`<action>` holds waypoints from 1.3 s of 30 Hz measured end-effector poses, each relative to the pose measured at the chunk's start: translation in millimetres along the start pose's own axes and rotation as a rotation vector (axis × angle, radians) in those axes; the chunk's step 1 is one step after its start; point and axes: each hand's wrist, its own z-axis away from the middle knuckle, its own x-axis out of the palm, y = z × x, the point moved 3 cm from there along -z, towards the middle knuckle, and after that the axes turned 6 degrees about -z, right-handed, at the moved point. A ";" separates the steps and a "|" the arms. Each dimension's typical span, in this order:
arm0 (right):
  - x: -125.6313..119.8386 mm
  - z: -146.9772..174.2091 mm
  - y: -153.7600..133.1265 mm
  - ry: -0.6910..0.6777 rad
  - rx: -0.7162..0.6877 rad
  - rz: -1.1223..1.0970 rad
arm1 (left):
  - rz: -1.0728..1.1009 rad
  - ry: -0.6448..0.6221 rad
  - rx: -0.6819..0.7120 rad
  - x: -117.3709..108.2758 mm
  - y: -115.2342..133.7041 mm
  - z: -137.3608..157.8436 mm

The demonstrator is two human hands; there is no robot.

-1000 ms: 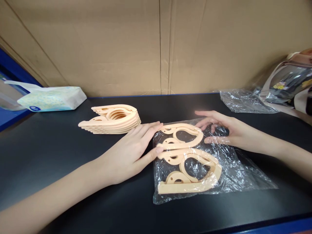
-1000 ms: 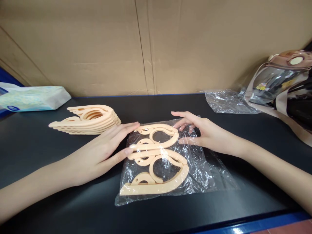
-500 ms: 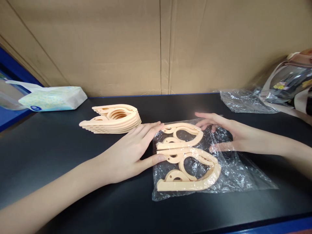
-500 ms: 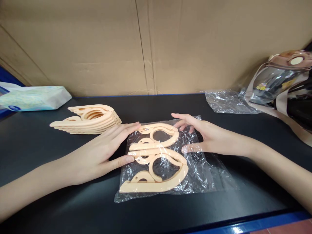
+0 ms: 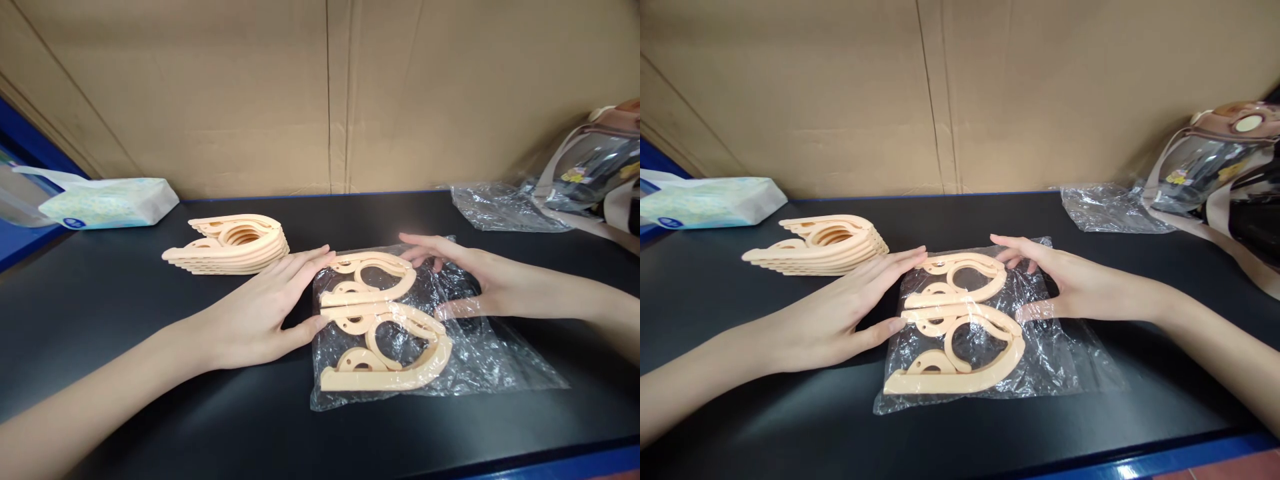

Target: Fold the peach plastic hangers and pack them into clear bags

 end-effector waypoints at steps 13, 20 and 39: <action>9.7 -9.0 -5.8 0.190 -0.041 0.060 | 0.056 0.075 -0.050 2.1 -2.0 -0.8; 17.1 -12.2 -6.9 0.268 -0.087 0.115 | 0.027 0.081 -0.053 4.1 -6.5 -6.1; 18.7 -11.8 -15.6 0.338 -0.076 0.208 | -0.145 0.237 -0.023 11.0 -1.3 -15.3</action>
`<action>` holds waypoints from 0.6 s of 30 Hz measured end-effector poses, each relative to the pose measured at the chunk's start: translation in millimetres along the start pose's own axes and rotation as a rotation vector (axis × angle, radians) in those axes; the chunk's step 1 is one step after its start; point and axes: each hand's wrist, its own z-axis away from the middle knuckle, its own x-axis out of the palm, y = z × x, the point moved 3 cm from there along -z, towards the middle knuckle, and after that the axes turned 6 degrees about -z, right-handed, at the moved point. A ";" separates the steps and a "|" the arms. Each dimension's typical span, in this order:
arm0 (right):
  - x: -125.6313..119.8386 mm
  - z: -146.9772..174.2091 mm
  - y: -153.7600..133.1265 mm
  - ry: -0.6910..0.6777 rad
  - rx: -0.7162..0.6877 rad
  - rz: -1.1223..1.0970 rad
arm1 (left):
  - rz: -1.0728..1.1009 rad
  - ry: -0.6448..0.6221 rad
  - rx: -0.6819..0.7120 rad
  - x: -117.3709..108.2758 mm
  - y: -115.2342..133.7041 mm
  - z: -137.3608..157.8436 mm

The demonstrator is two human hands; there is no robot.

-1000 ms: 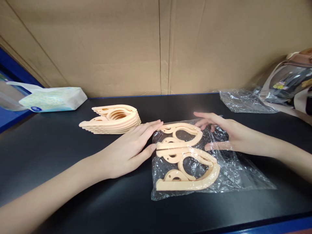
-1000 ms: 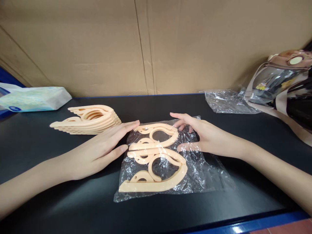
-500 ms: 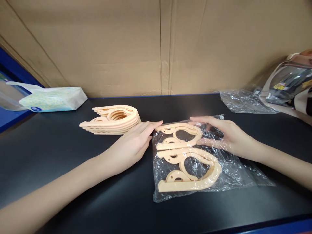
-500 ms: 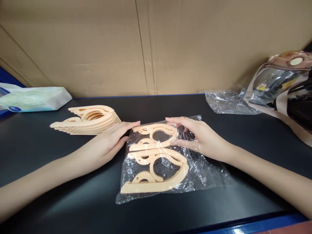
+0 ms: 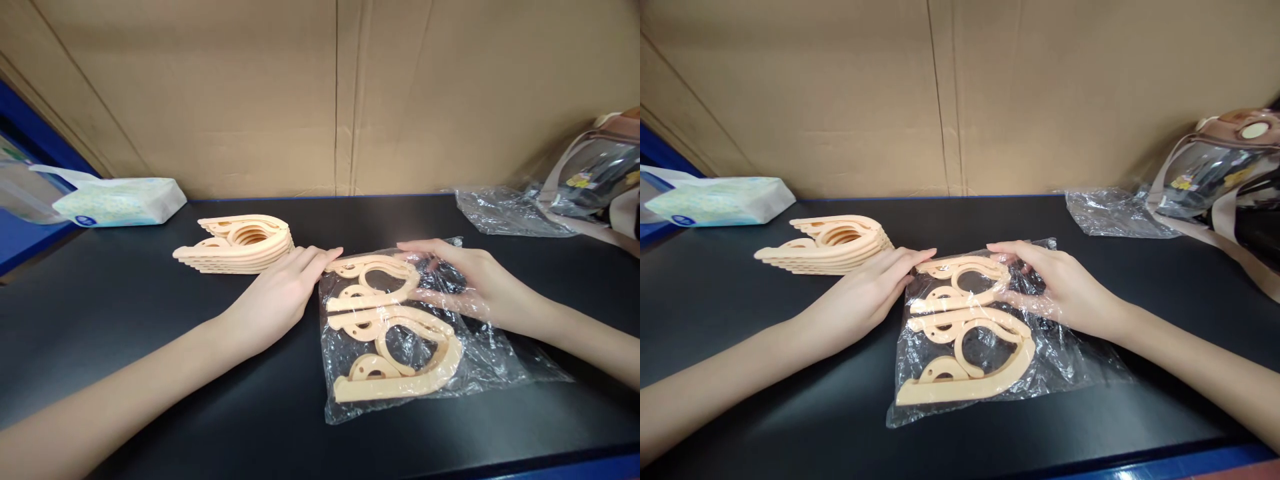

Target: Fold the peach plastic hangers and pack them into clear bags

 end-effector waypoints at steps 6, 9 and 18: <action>-3.3 -0.6 0.0 -0.018 -0.010 -0.015 | -0.150 0.018 0.075 -1.2 4.3 -3.4; -1.6 -2.4 -1.7 -0.050 -0.019 0.002 | -0.112 0.020 0.056 -1.4 2.0 -5.1; 1.0 -2.4 -1.4 -0.010 -0.049 0.039 | -0.088 0.022 0.047 -2.1 1.9 -3.3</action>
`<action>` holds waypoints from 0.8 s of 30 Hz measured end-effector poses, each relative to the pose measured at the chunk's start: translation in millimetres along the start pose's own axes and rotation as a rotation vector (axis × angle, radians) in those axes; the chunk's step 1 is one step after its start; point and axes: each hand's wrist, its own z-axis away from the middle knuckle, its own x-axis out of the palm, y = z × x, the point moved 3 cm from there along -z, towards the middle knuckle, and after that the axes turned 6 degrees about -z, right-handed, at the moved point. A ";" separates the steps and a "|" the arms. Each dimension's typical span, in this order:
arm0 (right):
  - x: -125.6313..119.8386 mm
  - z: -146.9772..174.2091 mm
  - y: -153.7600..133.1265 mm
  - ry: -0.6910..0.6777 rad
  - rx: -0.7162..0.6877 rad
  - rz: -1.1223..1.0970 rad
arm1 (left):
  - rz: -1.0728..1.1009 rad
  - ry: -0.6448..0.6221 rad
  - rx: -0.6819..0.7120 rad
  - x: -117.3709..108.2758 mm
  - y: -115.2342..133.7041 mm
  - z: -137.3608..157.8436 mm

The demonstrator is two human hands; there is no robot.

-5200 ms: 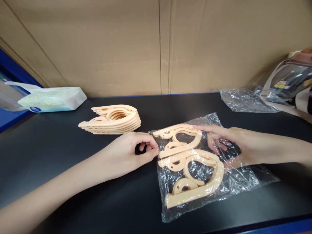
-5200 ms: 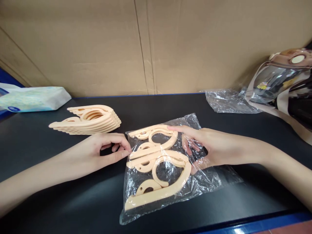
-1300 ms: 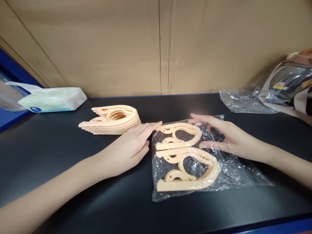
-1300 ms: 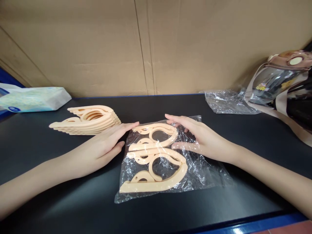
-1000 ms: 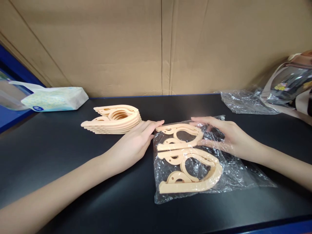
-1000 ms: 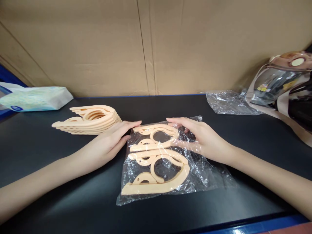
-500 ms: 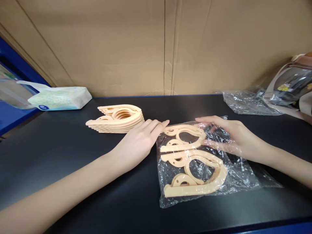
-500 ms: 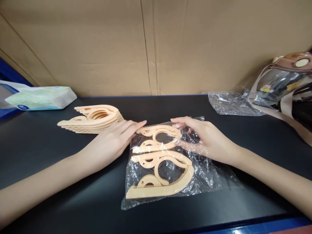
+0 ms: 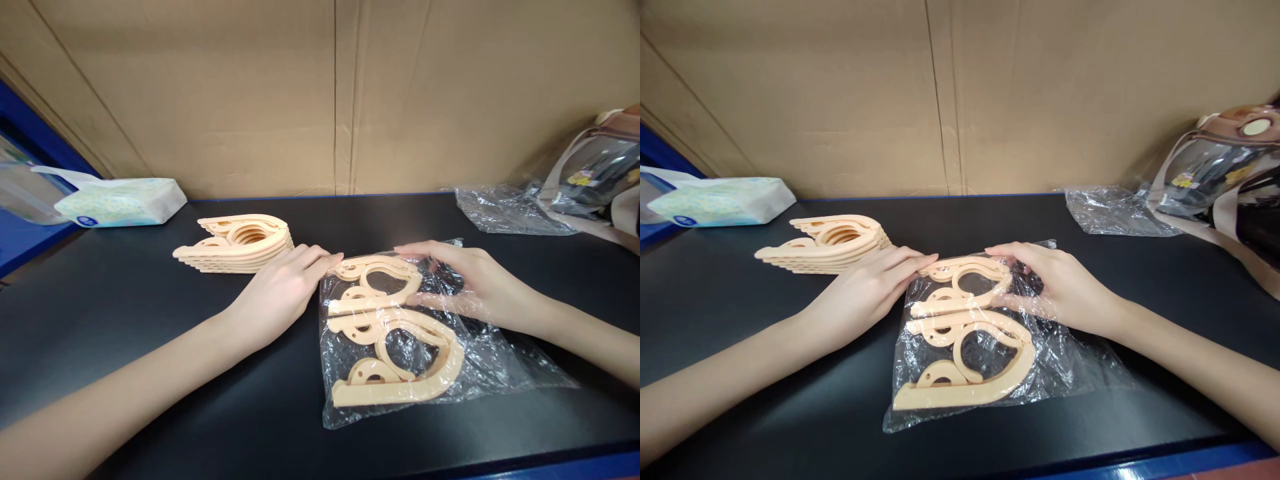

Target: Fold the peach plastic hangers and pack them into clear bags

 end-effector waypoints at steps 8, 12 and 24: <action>0.3 0.5 2.7 0.007 0.008 0.023 | -0.184 0.118 0.046 -8.1 5.2 0.7; -0.2 1.3 4.8 0.004 0.020 -0.009 | -0.025 0.100 0.017 -16.1 9.9 4.6; -1.2 1.4 9.2 -0.025 0.041 -0.096 | 0.099 -0.093 0.015 -7.6 14.7 10.8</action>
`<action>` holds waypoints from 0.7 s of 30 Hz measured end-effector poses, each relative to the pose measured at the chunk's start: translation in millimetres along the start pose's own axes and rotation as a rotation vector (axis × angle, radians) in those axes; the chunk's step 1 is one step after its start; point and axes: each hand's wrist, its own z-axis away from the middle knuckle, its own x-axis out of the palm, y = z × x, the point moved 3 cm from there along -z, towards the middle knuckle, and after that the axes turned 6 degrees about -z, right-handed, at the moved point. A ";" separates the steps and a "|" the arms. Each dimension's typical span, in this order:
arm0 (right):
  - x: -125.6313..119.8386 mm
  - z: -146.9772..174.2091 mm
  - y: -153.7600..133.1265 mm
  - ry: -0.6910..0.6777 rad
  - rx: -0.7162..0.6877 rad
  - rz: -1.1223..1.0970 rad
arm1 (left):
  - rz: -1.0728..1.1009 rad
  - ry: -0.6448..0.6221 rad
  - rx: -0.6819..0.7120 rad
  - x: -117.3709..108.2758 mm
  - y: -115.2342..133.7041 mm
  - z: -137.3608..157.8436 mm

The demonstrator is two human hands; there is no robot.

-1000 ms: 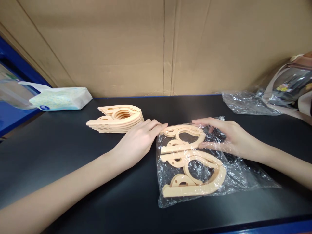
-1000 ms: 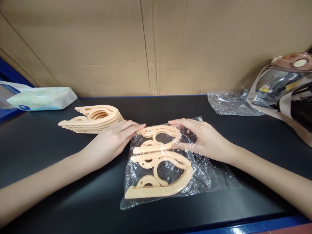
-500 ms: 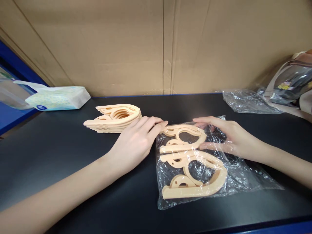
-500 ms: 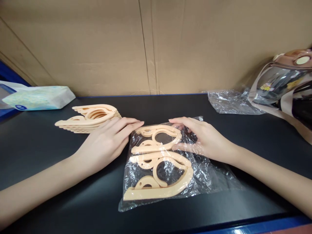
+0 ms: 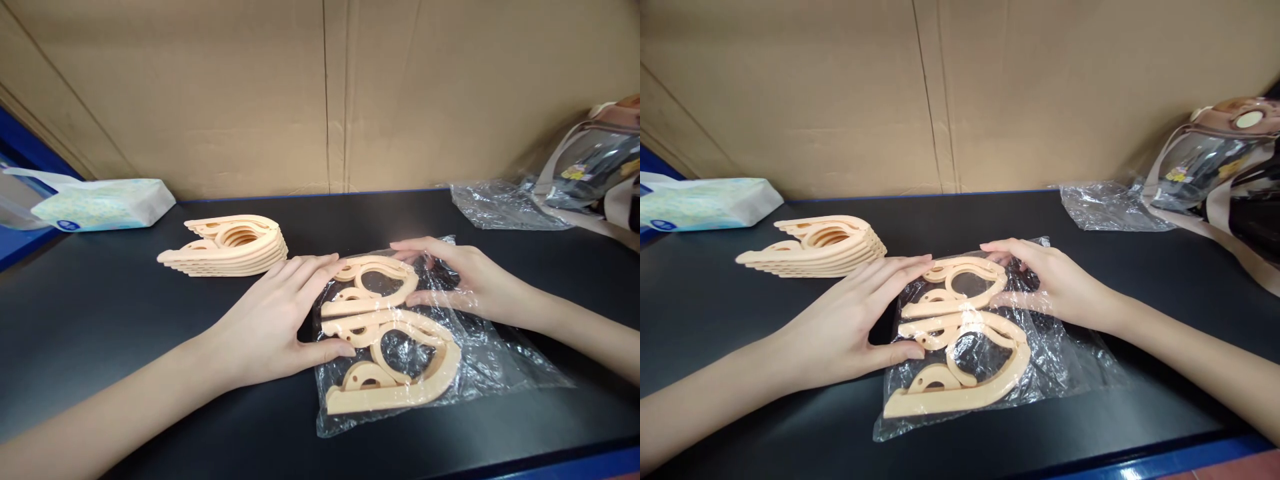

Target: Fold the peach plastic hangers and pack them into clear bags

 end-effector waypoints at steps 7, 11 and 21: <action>-1.0 -1.7 -1.1 -0.019 -0.001 -0.038 | -0.006 -0.012 0.000 -4.8 1.3 -0.7; -1.6 -3.1 -2.4 -0.036 -0.020 -0.054 | 0.006 -0.025 -0.011 -5.2 0.9 -0.1; -2.0 -3.7 0.9 -0.071 0.015 -0.144 | 0.006 -0.043 -0.036 -3.3 -2.2 1.1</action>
